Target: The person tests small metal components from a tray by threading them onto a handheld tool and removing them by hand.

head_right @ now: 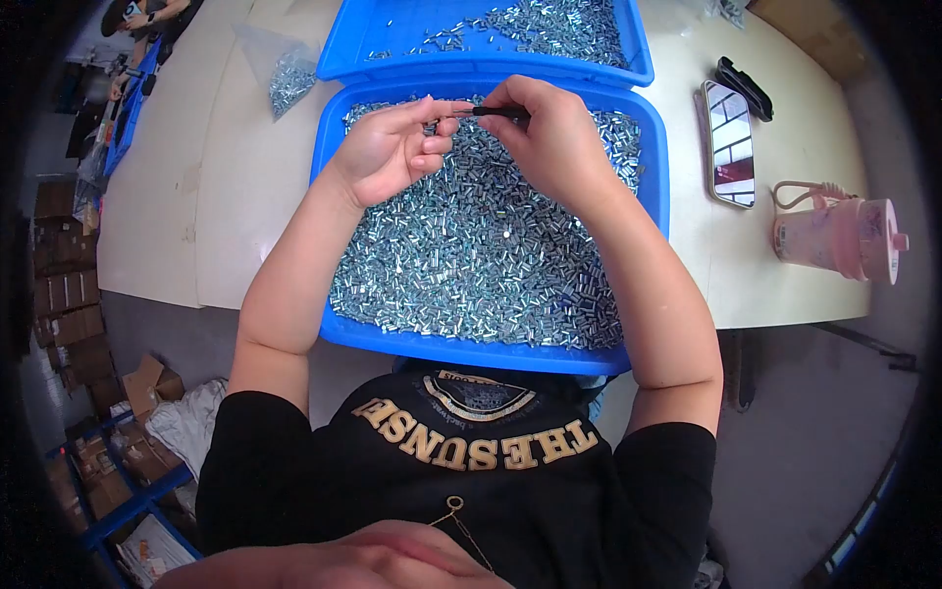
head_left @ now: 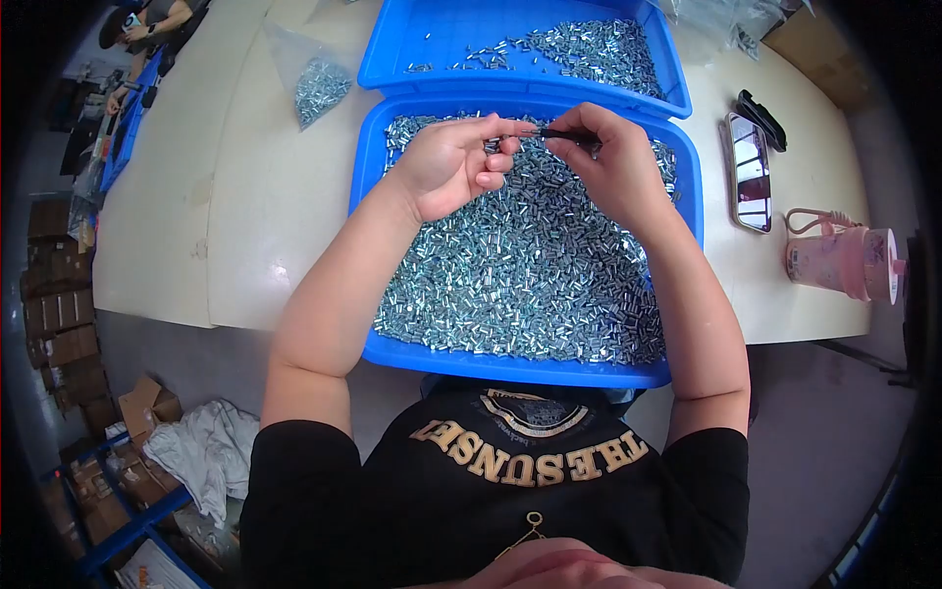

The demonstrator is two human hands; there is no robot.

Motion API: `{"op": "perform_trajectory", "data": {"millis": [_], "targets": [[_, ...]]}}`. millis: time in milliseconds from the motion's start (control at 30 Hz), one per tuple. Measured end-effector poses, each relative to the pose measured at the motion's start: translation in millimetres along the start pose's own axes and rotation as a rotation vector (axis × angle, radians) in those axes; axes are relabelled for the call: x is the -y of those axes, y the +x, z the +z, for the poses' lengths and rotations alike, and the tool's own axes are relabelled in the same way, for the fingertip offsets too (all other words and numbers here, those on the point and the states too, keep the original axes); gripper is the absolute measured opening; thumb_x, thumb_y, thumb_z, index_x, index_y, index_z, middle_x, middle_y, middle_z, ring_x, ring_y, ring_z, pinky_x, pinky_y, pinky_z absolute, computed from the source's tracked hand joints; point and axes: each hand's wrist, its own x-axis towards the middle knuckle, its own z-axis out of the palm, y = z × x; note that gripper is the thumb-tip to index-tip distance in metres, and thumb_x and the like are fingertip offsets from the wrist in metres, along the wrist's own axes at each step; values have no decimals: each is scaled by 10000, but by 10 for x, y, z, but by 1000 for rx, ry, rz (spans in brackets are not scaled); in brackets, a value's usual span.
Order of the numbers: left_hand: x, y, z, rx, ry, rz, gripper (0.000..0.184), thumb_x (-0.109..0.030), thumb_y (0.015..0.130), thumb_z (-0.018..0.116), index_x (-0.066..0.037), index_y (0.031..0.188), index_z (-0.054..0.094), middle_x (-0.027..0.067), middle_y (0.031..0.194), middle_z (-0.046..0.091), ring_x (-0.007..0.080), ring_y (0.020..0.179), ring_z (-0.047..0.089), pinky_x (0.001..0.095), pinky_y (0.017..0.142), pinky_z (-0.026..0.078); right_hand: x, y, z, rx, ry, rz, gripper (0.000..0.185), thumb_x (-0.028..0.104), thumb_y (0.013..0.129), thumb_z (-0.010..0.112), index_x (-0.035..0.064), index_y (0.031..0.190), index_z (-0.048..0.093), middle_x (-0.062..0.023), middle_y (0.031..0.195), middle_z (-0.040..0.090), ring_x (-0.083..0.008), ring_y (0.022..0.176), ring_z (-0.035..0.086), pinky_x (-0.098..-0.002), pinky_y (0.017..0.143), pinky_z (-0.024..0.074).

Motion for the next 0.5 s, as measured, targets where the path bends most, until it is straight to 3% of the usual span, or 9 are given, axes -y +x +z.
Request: {"op": "perform_trajectory", "data": {"millis": [133,200,433,500], "targets": [[19,11,-5,-49,154,71,255,-112,904,476,36,1108,517,22,811,512,50,612,412,172,519,357,20,-3,-4,34,-2,33,127,45,783,641,-8,882,583,-51,791,622,-91,713,552,-234,659,454],[27,23,-14,-60,209,98,243,-97,896,490,29,1101,524,33,831,538,48,620,431,171,522,362,7,-2,-2,5,-27,1,154,91,759,656,0,871,602,-123,813,650,-206,741,641,-288,667,496],[55,52,-53,-198,276,133,195,-67,819,611,10,997,597,44,842,606,50,630,478,174,535,371,10,-2,0,11,-20,8,156,92,757,658,-3,867,600,-127,813,649,-208,741,641,-290,669,496],[57,48,-38,-196,292,139,181,-70,808,627,6,971,612,33,823,605,49,626,473,175,536,367,28,-6,-8,28,-18,23,129,50,782,642,-9,883,589,-56,799,628,-100,719,566,-236,662,458]]}}
